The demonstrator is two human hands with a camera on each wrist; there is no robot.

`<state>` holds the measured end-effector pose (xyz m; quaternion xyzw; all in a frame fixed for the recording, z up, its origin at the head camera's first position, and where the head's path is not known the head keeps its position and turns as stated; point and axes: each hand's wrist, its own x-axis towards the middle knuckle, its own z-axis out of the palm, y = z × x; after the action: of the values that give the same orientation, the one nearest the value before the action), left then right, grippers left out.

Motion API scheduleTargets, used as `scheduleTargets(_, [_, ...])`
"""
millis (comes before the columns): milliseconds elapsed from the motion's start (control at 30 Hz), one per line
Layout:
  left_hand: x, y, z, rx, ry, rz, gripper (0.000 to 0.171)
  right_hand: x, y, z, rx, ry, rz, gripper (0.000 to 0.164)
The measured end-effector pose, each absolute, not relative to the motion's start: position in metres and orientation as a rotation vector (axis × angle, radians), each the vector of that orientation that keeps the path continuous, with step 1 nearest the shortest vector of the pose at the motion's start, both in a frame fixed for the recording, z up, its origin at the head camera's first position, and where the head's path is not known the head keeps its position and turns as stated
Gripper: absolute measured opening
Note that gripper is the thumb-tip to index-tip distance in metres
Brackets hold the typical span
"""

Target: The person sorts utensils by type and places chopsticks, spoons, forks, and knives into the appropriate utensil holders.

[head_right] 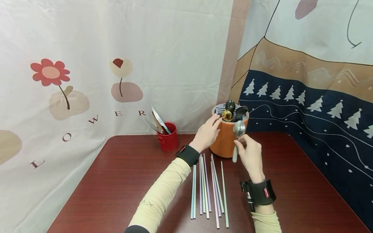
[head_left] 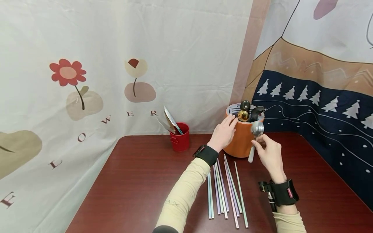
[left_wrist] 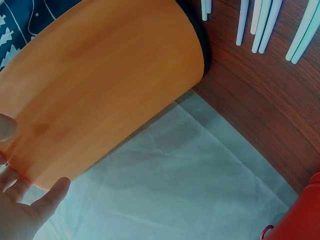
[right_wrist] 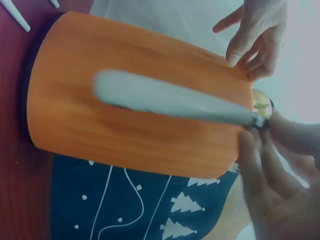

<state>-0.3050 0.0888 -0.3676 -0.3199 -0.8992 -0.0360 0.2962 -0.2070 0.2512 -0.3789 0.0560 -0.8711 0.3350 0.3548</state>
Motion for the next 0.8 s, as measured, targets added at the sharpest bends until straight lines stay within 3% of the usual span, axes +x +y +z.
scheduleTargets(500, [-0.304,0.089,-0.366,-0.835,-2.396,-0.046,0.044,-0.216,0.24,-0.366,0.025,-1.462,1.208,0.024])
scheduleTargets(800, [-0.304,0.088,-0.366,-0.837,-2.386,-0.038,0.043,-0.253,0.24,-0.338,0.036,-1.346,1.238,0.023])
